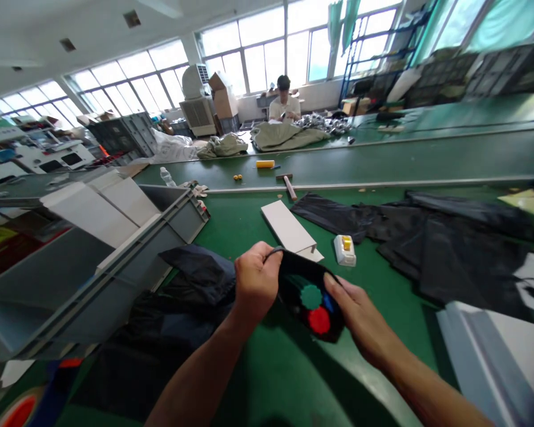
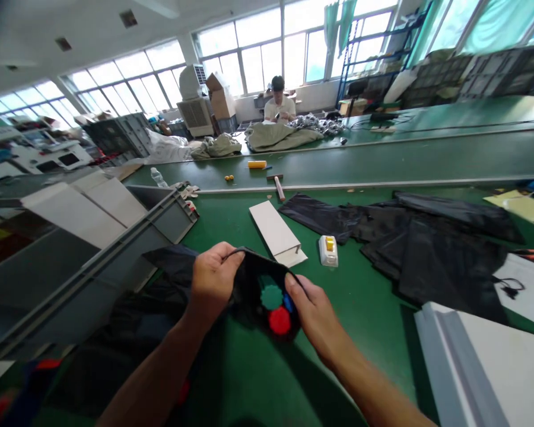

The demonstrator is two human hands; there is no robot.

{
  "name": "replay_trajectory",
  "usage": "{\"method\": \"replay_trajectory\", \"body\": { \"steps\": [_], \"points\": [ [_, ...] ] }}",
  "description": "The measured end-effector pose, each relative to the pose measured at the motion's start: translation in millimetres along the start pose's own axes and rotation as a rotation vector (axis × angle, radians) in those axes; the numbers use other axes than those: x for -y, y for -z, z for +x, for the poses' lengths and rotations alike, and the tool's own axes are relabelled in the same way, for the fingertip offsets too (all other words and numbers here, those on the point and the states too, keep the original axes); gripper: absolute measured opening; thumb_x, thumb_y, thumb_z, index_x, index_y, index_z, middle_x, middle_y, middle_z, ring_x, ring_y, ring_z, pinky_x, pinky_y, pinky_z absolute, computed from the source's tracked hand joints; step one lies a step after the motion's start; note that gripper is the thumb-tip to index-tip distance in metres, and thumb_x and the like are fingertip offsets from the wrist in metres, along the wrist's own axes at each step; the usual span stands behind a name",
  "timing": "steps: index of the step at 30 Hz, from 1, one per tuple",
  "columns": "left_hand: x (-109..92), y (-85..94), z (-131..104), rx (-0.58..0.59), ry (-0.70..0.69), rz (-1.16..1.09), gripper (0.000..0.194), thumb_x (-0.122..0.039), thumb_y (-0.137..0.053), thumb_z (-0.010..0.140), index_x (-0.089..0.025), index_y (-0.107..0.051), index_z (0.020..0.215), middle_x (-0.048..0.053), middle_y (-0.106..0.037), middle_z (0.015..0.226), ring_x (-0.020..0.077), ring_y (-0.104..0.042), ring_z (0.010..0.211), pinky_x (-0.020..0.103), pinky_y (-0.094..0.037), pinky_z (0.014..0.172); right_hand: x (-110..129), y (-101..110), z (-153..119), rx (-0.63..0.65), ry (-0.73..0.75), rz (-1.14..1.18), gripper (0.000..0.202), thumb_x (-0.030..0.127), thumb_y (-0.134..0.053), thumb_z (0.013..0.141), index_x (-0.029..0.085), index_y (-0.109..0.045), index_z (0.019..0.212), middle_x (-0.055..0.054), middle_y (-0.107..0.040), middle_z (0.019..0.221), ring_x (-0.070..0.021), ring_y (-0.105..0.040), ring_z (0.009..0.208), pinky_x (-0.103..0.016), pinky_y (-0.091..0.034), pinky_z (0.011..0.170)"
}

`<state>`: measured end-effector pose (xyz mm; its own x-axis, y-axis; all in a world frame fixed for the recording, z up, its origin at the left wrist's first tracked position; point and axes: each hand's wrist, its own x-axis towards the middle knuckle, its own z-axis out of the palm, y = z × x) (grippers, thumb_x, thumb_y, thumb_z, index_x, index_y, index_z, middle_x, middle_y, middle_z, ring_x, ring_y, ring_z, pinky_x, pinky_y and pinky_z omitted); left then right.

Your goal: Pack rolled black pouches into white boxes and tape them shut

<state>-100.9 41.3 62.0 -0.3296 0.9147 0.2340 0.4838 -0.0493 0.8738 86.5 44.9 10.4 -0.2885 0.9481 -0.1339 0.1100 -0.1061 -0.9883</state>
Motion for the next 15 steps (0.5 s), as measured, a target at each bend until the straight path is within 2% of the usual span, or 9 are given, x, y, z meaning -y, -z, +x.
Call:
{"method": "replay_trajectory", "body": {
  "steps": [2,4,7,9,12,15],
  "points": [
    [-11.7,-0.7,-21.0,0.098,0.045,-0.153,0.028,-0.033,-0.056,0.082,-0.018,-0.05,0.059,-0.006,-0.042,0.05,0.0081,-0.036,0.048,0.02,-0.027,0.047,26.4,23.5,-21.6,-0.032,0.043,-0.132,0.053,0.071,-0.052,0.081,0.02,-0.067,0.079,-0.003,-0.067,0.076,-0.0197,-0.061,0.075,-0.026,-0.051,0.068],
    [-11.9,-6.3,-38.6,0.196,0.113,-0.284,0.029,-0.036,-0.057,0.081,-0.018,-0.047,0.061,-0.006,-0.04,0.051,0.0074,-0.034,0.047,0.02,-0.026,0.046,40.6,35.3,-33.4,-0.013,-0.009,-0.164,0.057,0.075,-0.05,0.078,0.02,-0.062,0.069,-0.003,-0.064,0.068,-0.0184,-0.06,0.064,-0.026,-0.05,0.057],
    [0.0,-19.9,-59.0,0.279,0.232,-0.405,0.031,-0.039,-0.06,0.079,-0.018,-0.045,0.061,-0.007,-0.038,0.052,0.0067,-0.032,0.048,0.019,-0.023,0.045,37.1,33.1,-36.2,0.075,-0.241,-0.087,0.058,0.076,-0.047,0.077,0.02,-0.057,0.067,-0.001,-0.058,0.053,-0.0158,-0.053,0.043,-0.025,-0.043,0.04],
    [7.1,-27.0,-70.0,0.296,0.297,-0.441,0.032,-0.04,-0.061,0.079,-0.018,-0.046,0.062,-0.007,-0.037,0.053,0.0062,-0.031,0.048,0.019,-0.022,0.045,25.9,26.5,-35.9,0.098,-0.306,-0.086,0.05,0.069,-0.051,0.076,0.02,-0.056,0.07,0.0,-0.055,0.049,-0.0152,-0.051,0.039,-0.025,-0.041,0.037],
    [10.2,-31.7,-81.5,0.255,0.335,-0.477,0.031,-0.039,-0.06,0.079,-0.017,-0.045,0.063,-0.007,-0.037,0.054,0.0057,-0.029,0.049,0.019,-0.021,0.046,11.8,22.2,-40.3,0.048,-0.176,-0.221,0.038,0.056,-0.055,0.076,0.019,-0.056,0.071,0.0,-0.057,0.053,-0.0161,-0.055,0.046,-0.026,-0.044,0.044],
    [7.1,-28.2,-85.9,0.199,0.364,-0.518,0.03,-0.039,-0.061,0.078,-0.017,-0.045,0.064,-0.007,-0.036,0.054,0.0055,-0.028,0.049,0.018,-0.02,0.046,12.2,26.0,-48.0,0.013,-0.089,-0.314,0.034,0.052,-0.054,0.077,0.02,-0.055,0.068,0.001,-0.055,0.054,-0.016,-0.054,0.048,-0.026,-0.043,0.045]
  ]
}}
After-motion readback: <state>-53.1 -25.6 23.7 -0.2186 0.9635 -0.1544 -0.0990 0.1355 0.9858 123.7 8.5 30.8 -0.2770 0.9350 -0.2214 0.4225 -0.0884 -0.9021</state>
